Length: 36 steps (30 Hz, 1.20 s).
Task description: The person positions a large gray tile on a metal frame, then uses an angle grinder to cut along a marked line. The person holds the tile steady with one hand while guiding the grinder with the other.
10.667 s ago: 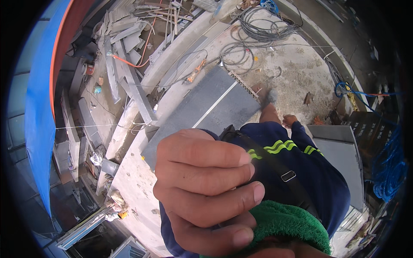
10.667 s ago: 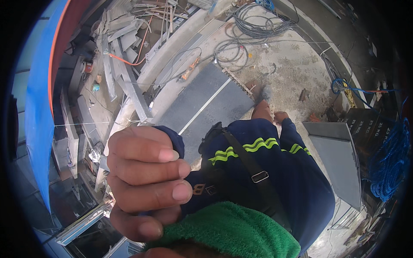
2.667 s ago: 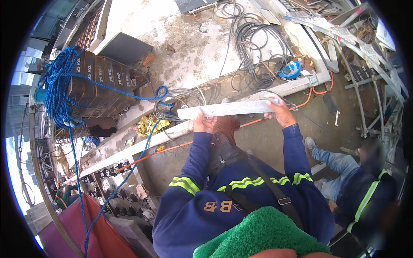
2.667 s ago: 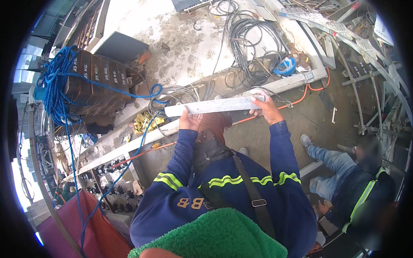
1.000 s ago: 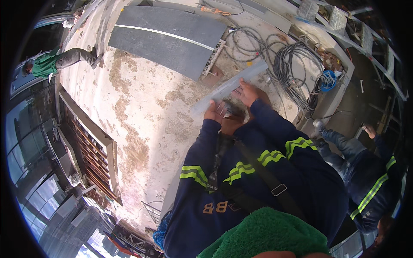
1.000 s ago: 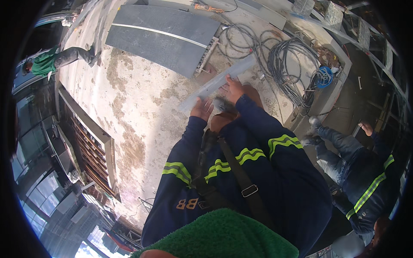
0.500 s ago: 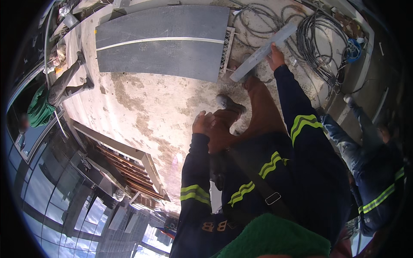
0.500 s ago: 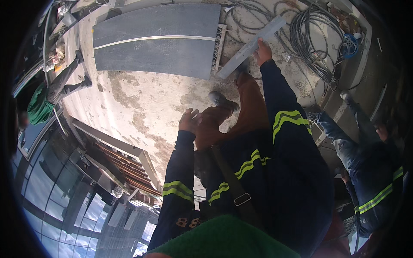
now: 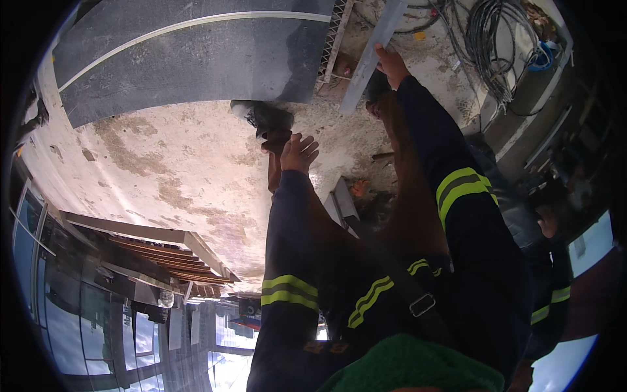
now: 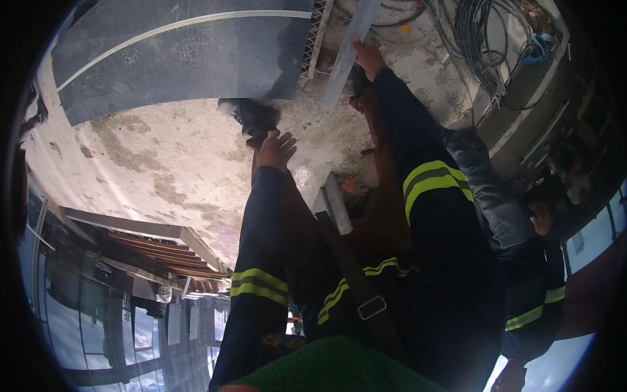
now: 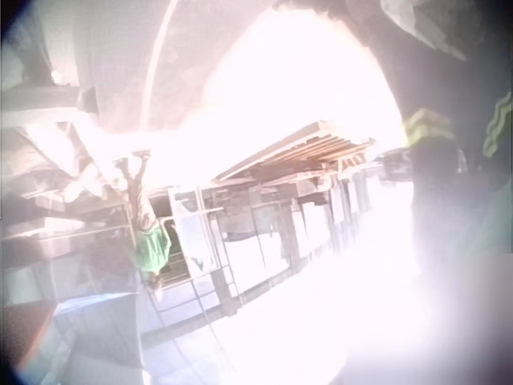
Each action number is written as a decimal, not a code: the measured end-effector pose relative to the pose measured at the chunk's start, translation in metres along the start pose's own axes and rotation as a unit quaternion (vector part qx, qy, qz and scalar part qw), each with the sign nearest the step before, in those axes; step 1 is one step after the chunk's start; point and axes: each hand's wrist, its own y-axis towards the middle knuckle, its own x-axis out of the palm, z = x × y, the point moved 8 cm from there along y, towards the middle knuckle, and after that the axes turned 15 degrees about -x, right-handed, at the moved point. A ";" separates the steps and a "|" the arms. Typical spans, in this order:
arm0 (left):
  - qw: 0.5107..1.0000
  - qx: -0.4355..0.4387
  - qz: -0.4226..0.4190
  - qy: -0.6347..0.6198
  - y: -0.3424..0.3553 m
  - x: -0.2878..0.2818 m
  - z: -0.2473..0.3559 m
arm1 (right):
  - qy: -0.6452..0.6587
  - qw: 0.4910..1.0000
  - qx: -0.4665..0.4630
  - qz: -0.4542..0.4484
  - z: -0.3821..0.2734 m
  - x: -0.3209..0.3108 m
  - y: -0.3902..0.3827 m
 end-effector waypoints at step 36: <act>0.797 0.136 0.072 -0.584 -0.080 -0.003 -0.161 | -0.590 0.770 -0.024 -0.243 -0.184 -0.138 0.097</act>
